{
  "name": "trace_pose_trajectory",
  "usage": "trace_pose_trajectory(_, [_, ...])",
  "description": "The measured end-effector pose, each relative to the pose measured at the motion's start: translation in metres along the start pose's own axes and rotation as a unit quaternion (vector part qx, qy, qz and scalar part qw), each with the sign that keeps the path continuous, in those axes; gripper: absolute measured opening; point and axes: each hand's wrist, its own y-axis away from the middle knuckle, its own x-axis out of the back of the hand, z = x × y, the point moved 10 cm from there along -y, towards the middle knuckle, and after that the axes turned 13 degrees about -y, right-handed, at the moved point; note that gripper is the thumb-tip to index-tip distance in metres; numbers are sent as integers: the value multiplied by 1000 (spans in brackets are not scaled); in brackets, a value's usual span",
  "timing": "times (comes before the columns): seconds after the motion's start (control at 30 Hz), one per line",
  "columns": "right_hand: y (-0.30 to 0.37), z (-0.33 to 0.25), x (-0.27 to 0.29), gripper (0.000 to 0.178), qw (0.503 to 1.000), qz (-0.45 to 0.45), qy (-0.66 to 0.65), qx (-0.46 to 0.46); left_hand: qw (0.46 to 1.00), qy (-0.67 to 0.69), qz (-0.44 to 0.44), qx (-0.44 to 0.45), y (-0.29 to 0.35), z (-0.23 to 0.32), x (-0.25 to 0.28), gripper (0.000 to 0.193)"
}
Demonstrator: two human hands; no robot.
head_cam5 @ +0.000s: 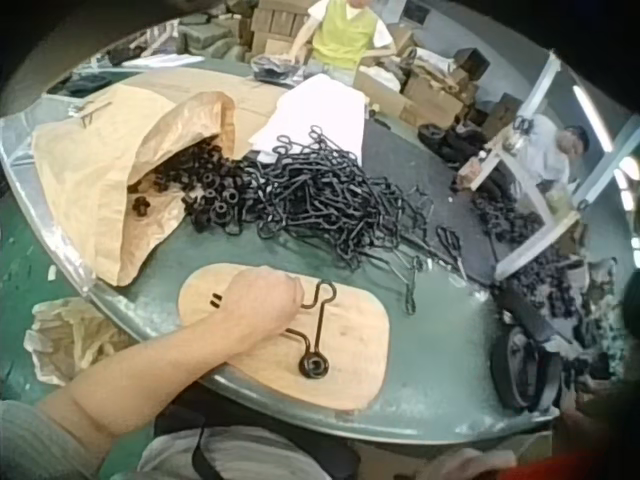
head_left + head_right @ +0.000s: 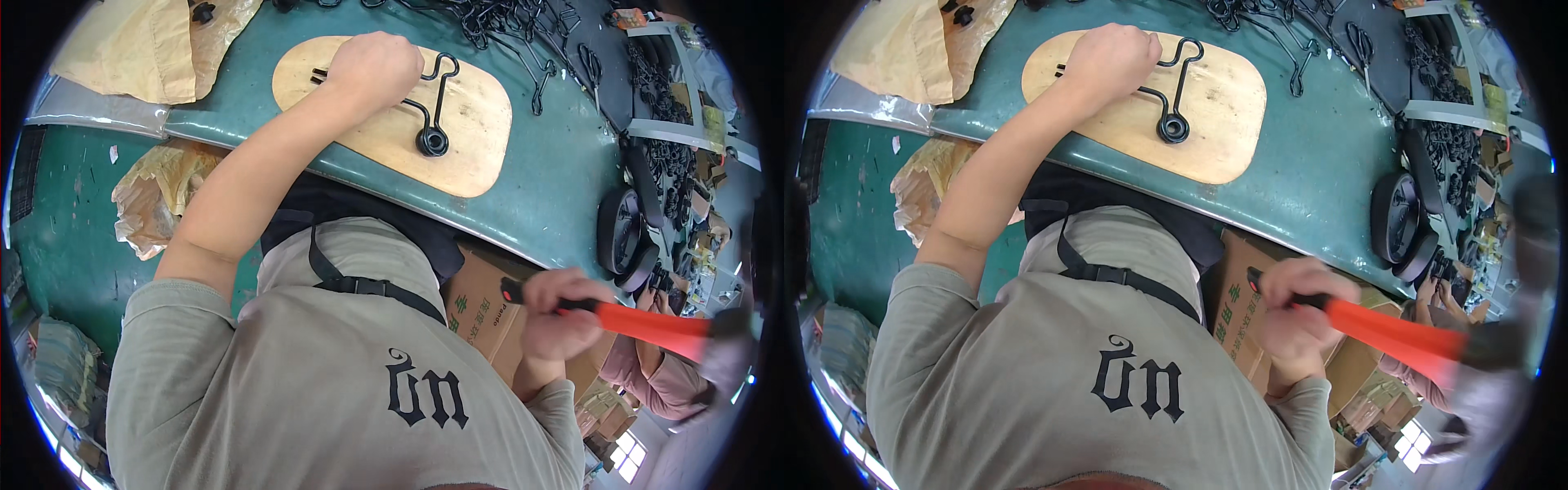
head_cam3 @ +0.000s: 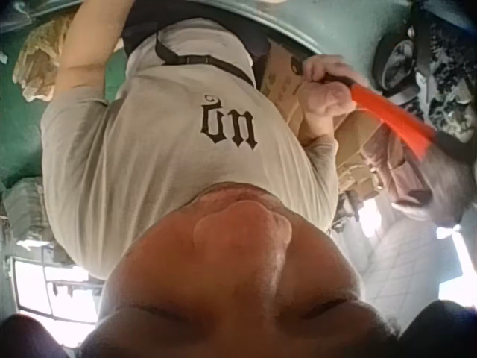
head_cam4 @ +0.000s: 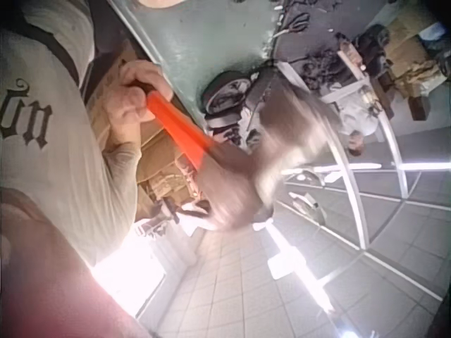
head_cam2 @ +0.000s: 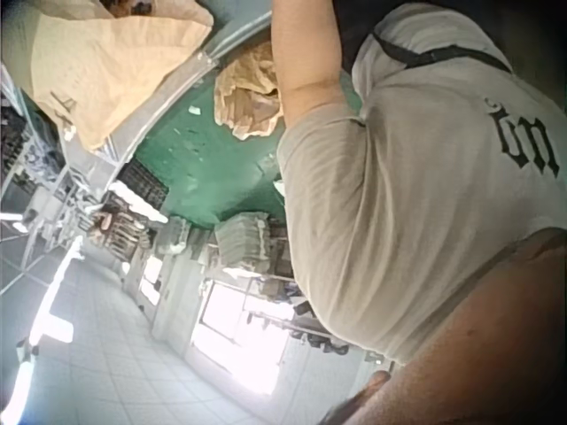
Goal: The person fastens a strap around their waist, then repeatedly places metal frames on a wooden board, fits plastic caps onto them, and hammers the caps into place using a hammer.
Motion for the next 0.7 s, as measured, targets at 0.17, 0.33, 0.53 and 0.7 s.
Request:
trace_pose_trajectory(0.17, [23,90,21,24,835,-146,483,-219,999,9,9,42,-6,-2,8,18])
trace_pose_trajectory(0.33, [-3,80,58,24,850,-51,478,-217,1000,26,-2,13,-10,0,3,43])
trace_pose_trajectory(0.53, [-41,84,129,31,802,78,576,-134,995,34,-88,17,-11,1,-15,48])
trace_pose_trajectory(0.7, [-32,120,191,30,713,79,683,-137,984,62,-144,86,0,2,-20,42])
